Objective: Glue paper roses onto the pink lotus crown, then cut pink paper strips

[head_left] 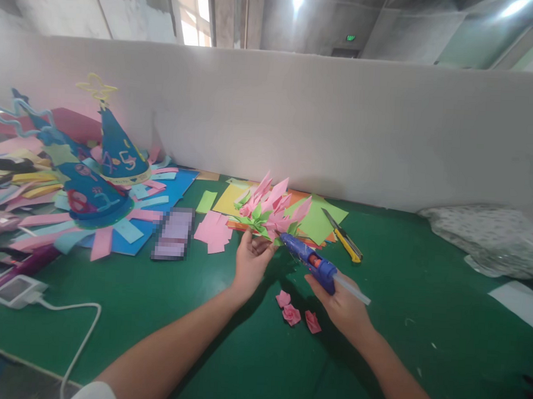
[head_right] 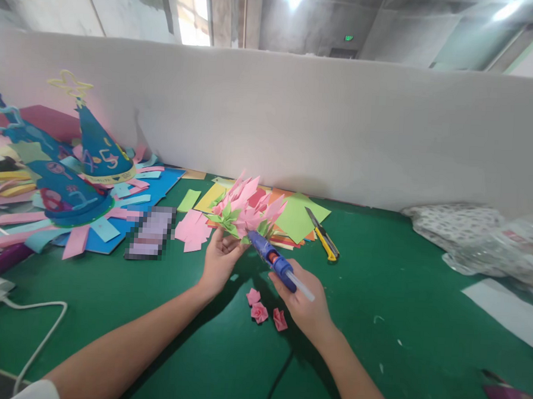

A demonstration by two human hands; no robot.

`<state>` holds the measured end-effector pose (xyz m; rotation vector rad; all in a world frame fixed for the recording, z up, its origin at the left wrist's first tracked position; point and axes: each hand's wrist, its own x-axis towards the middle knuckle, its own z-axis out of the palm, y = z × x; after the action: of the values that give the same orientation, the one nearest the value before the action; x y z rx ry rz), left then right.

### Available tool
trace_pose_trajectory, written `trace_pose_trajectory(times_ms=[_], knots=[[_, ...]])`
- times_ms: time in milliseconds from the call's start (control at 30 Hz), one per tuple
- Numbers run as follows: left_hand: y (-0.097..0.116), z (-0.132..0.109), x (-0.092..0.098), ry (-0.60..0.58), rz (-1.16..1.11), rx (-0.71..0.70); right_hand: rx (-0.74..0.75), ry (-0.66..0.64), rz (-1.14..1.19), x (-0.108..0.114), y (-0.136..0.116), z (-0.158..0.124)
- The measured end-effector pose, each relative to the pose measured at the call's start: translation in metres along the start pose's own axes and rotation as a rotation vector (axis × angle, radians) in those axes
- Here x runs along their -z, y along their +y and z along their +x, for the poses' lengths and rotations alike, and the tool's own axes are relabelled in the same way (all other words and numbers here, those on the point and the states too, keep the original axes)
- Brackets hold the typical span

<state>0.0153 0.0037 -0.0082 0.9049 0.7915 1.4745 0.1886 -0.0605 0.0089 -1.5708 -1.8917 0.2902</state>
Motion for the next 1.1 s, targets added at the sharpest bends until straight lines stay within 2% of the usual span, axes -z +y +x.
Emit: trace_pose_trajectory(times_ms=[200,567,667,767,867,1000,1100], knots=[[0.0,0.0,0.001,0.016,-0.012,-0.005,-0.018,-0.006,-0.023,0.001,0.001,0.0],[-0.001,0.003,0.003,0.021,0.025,-0.039,0.036,-0.014,-0.093,0.001,0.0,-0.003],[-0.001,0.003,0.003,0.002,0.022,-0.048,0.038,0.025,-0.082,0.0,0.003,-0.005],[-0.002,0.003,0.004,-0.012,0.022,-0.057,-0.037,0.149,0.003,0.0,0.004,-0.007],[-0.003,0.004,0.004,-0.027,0.006,-0.062,-0.148,0.243,0.196,0.001,0.004,-0.006],[-0.004,0.006,0.006,0.0,-0.006,-0.066,-0.291,0.226,0.56,0.001,0.01,0.001],[-0.004,0.007,0.007,0.048,-0.004,-0.088,-0.375,0.257,0.56,0.002,0.021,0.008]])
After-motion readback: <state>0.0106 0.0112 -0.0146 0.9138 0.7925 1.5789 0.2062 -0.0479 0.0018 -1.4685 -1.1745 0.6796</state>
